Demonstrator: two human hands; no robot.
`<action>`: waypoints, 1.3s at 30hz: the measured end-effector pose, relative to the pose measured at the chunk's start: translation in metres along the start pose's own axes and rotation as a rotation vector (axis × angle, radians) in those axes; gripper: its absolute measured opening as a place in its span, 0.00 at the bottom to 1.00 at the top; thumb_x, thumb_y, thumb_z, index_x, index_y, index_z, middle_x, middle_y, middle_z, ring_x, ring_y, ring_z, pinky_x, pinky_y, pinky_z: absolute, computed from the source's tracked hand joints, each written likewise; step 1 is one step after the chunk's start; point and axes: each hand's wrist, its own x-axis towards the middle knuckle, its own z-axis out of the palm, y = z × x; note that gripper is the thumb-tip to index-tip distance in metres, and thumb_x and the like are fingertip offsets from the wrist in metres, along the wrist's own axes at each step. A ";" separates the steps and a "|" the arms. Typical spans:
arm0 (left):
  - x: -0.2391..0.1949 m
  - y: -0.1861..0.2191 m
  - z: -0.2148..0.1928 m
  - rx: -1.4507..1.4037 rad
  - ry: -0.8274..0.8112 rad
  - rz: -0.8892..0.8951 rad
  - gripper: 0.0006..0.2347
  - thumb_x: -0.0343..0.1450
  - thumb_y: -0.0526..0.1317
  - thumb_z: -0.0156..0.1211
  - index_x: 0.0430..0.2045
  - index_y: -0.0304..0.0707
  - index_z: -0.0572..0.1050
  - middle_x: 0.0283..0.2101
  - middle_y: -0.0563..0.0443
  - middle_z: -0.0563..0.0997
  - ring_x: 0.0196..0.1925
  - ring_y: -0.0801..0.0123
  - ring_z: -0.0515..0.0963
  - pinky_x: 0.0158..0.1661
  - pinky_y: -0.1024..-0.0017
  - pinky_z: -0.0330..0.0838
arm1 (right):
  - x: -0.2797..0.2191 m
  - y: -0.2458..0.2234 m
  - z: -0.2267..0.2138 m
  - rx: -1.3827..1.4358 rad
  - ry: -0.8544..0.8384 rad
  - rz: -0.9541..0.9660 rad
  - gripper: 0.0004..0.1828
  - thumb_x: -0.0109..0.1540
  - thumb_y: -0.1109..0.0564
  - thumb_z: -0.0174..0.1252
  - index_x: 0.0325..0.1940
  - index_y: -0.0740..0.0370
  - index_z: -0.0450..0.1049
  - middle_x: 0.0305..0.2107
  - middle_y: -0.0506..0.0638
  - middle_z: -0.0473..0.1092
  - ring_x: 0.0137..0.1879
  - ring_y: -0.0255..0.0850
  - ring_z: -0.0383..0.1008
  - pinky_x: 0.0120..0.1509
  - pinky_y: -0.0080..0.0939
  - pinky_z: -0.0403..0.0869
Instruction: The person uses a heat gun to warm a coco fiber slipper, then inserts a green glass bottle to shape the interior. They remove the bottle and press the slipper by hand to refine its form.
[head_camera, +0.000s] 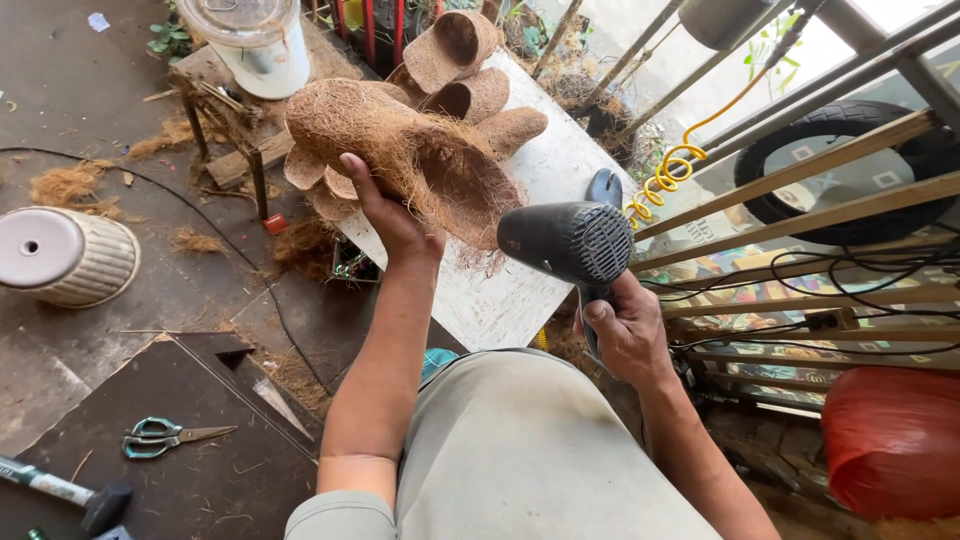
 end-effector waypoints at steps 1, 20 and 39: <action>0.001 -0.001 -0.003 -0.027 -0.002 -0.009 0.36 0.72 0.63 0.51 0.71 0.45 0.51 0.72 0.34 0.52 0.74 0.45 0.52 0.72 0.46 0.43 | -0.001 0.003 0.001 0.026 -0.023 -0.011 0.21 0.63 0.39 0.56 0.38 0.60 0.73 0.11 0.50 0.71 0.17 0.36 0.69 0.23 0.35 0.69; 0.001 -0.013 -0.030 -0.057 -0.043 -0.200 0.35 0.71 0.65 0.51 0.67 0.40 0.60 0.70 0.34 0.59 0.70 0.38 0.60 0.69 0.39 0.49 | 0.033 0.004 0.041 0.446 -0.097 -0.043 0.27 0.64 0.38 0.54 0.40 0.69 0.72 0.15 0.55 0.70 0.21 0.40 0.74 0.28 0.39 0.74; 0.014 -0.004 -0.006 0.049 0.158 -0.140 0.40 0.68 0.67 0.50 0.70 0.40 0.53 0.72 0.36 0.54 0.72 0.44 0.56 0.71 0.44 0.45 | 0.009 0.028 0.010 0.264 -0.022 0.085 0.22 0.61 0.40 0.61 0.34 0.63 0.74 0.12 0.47 0.69 0.20 0.31 0.67 0.24 0.31 0.70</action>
